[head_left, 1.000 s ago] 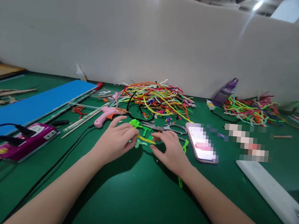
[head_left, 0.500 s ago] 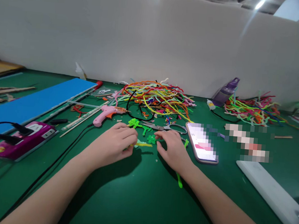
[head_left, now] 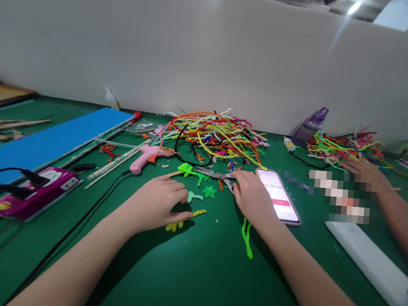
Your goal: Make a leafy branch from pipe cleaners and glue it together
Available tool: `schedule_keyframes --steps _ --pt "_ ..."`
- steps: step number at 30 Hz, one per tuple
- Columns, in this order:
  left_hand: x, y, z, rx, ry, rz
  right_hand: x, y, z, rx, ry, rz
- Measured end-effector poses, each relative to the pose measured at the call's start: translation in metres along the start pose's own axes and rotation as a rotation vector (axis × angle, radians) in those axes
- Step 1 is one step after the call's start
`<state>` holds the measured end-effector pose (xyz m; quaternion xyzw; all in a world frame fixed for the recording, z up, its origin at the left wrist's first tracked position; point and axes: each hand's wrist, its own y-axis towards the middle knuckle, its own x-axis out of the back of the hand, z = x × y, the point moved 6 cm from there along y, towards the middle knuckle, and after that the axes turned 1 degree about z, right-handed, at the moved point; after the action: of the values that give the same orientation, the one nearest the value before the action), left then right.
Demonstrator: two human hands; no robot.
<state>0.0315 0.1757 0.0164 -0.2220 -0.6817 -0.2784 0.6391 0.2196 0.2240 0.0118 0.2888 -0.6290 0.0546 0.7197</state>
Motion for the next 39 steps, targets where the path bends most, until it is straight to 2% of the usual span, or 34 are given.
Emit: schedule_keyframes --steps 9,14,21,24,28,34,39 --pt "-0.006 -0.008 0.004 0.09 -0.197 0.152 -0.014 0.013 -0.018 -0.073 -0.073 0.165" --pt "-0.007 -0.008 0.004 0.061 -0.302 0.124 -0.008 0.021 -0.018 -0.116 -0.05 0.202" --pt "-0.003 -0.009 0.009 0.085 -0.34 0.089 0.0 0.023 -0.014 -0.147 0.08 0.132" --pt "0.006 -0.011 0.011 0.093 -0.396 0.024 0.004 0.023 -0.017 -0.186 0.129 0.078" --pt "0.015 -0.013 0.018 0.145 -0.698 -0.135 0.012 0.023 -0.018 -0.237 0.216 0.005" --pt "0.008 -0.011 0.033 0.297 -0.928 -0.322 0.024 0.02 -0.018 -0.33 0.396 -0.105" --pt "0.005 -0.013 0.053 0.472 -1.041 -0.525 0.012 0.019 -0.016 -0.287 0.724 -0.093"
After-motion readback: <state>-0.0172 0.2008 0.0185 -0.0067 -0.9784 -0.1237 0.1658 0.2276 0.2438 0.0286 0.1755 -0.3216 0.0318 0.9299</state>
